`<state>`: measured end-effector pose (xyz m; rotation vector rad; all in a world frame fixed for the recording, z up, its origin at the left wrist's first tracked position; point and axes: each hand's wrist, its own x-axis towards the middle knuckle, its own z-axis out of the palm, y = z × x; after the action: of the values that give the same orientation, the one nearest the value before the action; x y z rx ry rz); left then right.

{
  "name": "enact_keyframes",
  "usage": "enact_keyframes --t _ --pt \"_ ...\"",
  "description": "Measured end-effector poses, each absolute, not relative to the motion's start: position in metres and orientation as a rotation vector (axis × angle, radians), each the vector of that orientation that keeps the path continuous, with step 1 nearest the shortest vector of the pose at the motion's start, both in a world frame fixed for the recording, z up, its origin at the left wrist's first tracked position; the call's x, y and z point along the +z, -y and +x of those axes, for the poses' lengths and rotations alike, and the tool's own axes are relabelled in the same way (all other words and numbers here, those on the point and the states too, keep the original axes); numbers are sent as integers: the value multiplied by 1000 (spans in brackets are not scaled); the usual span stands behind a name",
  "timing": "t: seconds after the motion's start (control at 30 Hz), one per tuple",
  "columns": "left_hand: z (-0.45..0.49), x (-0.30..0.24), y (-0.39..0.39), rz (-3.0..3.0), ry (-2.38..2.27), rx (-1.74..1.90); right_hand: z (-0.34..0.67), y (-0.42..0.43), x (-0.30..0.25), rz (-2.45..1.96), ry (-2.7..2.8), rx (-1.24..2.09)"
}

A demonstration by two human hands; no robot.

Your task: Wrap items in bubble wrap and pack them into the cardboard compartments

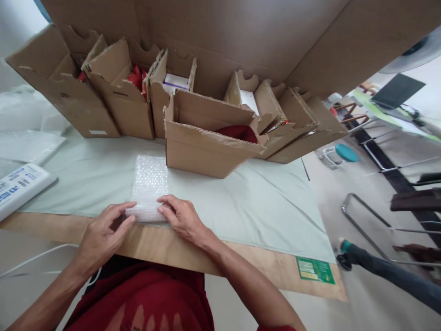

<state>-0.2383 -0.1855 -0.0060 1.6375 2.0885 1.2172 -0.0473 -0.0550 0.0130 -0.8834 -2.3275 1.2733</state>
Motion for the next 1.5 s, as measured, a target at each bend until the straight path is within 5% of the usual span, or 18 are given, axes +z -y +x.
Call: enact_keyframes --t 0.27,0.47,0.7,1.0,1.13,1.4,1.5 --pt "-237 -11 175 1374 -2208 1200 -35 61 1 -420 2520 452" --pt "-237 -12 177 1692 -2254 1228 -48 54 -3 -413 2718 449" --pt "-242 -4 182 1819 -2035 1236 -48 48 8 -680 2521 1056" --pt "-248 -11 138 1496 -2350 1107 -56 49 1 -526 2760 432" --pt "-234 -5 159 1038 -2175 1422 -65 42 -3 -666 2659 586" --pt "-207 9 165 401 -1256 1577 -61 69 19 -837 2081 1536" --pt "-206 10 159 401 -1265 1591 -48 71 28 -867 2083 1376"
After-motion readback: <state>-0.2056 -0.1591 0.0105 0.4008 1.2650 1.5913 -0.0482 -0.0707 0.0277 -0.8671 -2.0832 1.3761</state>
